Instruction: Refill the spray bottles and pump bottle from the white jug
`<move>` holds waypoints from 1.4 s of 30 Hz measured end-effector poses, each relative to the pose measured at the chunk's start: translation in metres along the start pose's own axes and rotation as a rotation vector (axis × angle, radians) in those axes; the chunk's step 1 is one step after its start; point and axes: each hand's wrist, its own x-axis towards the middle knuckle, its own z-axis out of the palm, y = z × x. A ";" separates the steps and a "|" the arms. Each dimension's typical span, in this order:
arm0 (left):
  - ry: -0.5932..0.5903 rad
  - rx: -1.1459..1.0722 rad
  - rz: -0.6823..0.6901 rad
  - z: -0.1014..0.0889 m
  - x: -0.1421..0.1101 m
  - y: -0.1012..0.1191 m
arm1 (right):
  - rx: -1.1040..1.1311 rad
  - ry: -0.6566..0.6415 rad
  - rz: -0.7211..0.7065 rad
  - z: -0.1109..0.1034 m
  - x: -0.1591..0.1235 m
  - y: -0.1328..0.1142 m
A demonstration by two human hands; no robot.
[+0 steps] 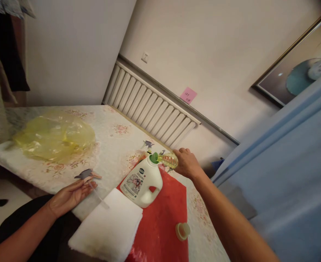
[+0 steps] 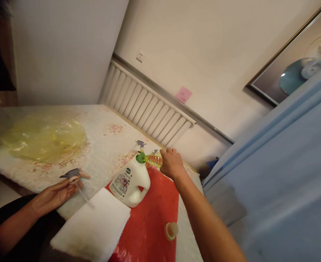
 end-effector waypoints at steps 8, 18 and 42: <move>0.013 0.023 -0.004 -0.002 0.002 -0.001 | -0.053 0.055 -0.021 -0.007 0.000 -0.003; 0.000 0.005 -0.020 0.001 -0.001 0.000 | -0.111 0.120 -0.054 -0.011 0.002 -0.007; -0.010 0.024 -0.018 -0.012 -0.002 -0.003 | -0.104 0.154 -0.081 -0.007 -0.003 -0.014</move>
